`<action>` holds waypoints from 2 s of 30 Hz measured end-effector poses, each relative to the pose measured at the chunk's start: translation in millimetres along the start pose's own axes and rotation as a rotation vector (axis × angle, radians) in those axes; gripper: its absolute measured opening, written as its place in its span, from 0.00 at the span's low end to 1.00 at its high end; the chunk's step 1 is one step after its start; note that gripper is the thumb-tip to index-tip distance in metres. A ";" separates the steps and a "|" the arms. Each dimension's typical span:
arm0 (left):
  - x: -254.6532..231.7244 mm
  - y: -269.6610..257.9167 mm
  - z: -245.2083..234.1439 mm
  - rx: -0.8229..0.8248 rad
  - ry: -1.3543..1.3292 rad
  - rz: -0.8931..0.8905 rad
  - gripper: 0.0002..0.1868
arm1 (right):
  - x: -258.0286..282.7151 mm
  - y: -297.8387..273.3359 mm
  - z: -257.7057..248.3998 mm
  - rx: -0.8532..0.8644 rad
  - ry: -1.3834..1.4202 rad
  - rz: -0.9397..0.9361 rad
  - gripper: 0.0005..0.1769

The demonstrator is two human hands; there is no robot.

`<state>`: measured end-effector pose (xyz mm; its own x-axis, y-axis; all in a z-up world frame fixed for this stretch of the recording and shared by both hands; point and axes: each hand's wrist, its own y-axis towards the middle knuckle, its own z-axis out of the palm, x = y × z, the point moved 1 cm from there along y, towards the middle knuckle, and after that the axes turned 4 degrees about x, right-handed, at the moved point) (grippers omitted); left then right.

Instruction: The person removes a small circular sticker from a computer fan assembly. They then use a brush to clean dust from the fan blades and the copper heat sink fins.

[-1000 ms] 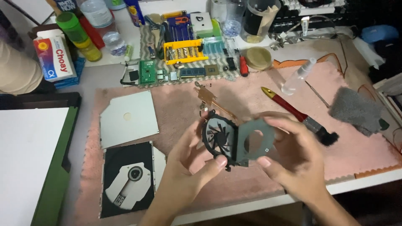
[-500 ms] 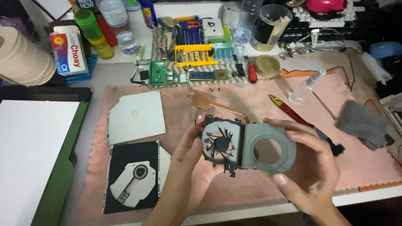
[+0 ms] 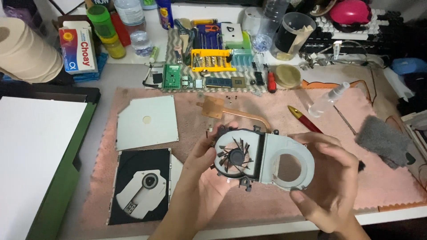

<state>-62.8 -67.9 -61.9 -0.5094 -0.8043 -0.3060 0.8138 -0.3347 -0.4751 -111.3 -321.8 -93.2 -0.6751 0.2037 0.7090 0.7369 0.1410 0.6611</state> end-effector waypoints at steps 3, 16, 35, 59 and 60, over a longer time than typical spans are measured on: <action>8.5 12.1 -25.9 0.402 0.019 0.119 0.27 | -6.8 -2.0 -1.4 0.012 -0.003 -0.006 0.43; 10.9 -4.9 -6.7 0.302 0.224 0.023 0.45 | 32.1 -5.9 14.8 -0.097 -0.273 -0.108 0.31; 13.8 -7.3 -6.8 0.290 0.128 -0.049 0.32 | 36.3 -13.8 1.6 -0.055 -0.396 -0.099 0.32; 4.0 -16.7 -4.4 0.530 0.368 0.151 0.31 | -12.4 -3.4 -14.4 0.011 -0.476 -0.215 0.32; 1.2 -23.5 1.8 0.531 0.368 0.151 0.31 | -16.1 -5.0 -16.1 0.010 -0.477 -0.216 0.32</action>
<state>-82.1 -61.9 -49.7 -0.3645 -0.6727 -0.6439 0.8632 -0.5035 0.0374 -104.7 -341.3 -103.9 -0.7228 0.5870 0.3647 0.5845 0.2378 0.7758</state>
